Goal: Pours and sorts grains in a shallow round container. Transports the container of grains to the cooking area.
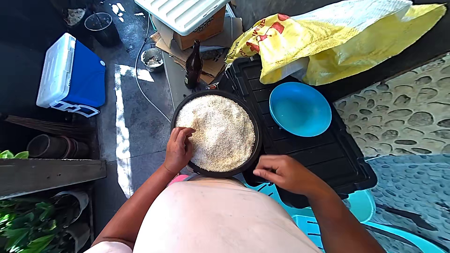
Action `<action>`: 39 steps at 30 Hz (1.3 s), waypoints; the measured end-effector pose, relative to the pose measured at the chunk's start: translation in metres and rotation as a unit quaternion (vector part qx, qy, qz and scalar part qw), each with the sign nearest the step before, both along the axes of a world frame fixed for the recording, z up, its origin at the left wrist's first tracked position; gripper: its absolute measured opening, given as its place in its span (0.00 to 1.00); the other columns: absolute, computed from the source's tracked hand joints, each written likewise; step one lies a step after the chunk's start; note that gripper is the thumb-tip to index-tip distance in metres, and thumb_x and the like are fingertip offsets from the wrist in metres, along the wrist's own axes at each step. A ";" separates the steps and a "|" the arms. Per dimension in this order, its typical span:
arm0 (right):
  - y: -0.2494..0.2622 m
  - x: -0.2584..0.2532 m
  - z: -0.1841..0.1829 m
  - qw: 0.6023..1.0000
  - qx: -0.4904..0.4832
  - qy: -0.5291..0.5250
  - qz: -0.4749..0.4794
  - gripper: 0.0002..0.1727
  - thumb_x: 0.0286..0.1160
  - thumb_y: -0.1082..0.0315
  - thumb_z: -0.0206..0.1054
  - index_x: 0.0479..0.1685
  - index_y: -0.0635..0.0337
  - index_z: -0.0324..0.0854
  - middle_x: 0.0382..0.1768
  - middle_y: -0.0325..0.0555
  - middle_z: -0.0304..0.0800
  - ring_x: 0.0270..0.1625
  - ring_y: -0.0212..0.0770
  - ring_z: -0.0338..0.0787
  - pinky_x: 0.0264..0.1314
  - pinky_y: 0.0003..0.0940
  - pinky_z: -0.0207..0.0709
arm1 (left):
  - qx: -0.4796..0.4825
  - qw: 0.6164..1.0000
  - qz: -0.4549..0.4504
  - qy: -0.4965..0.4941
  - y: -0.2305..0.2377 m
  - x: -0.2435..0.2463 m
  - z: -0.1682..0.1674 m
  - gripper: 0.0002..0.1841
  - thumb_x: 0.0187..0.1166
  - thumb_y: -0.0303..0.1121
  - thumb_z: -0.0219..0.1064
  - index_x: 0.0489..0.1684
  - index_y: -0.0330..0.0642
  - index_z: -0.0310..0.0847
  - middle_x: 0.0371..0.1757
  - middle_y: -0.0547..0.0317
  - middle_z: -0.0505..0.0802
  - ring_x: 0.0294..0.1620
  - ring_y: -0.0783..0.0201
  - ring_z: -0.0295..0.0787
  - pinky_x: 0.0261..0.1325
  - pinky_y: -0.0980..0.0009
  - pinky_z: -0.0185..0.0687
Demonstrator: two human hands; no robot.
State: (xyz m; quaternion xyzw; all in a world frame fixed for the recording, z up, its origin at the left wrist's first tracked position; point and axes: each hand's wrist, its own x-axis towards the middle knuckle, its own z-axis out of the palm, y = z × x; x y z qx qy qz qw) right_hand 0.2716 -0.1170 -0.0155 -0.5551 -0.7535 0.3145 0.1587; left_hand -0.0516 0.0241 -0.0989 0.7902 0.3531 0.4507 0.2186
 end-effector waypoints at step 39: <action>0.210 -0.109 -0.026 0.976 0.165 0.135 -0.052 0.08 0.81 0.71 0.67 0.43 0.65 0.90 0.44 0.49 0.90 0.49 0.39 0.89 0.57 0.34 0.84 | 0.004 1.000 -0.014 -0.025 0.002 0.000 0.001 0.08 0.80 0.26 0.67 0.50 0.36 0.87 0.45 0.57 0.95 0.48 0.63 0.88 0.58 0.65 0.84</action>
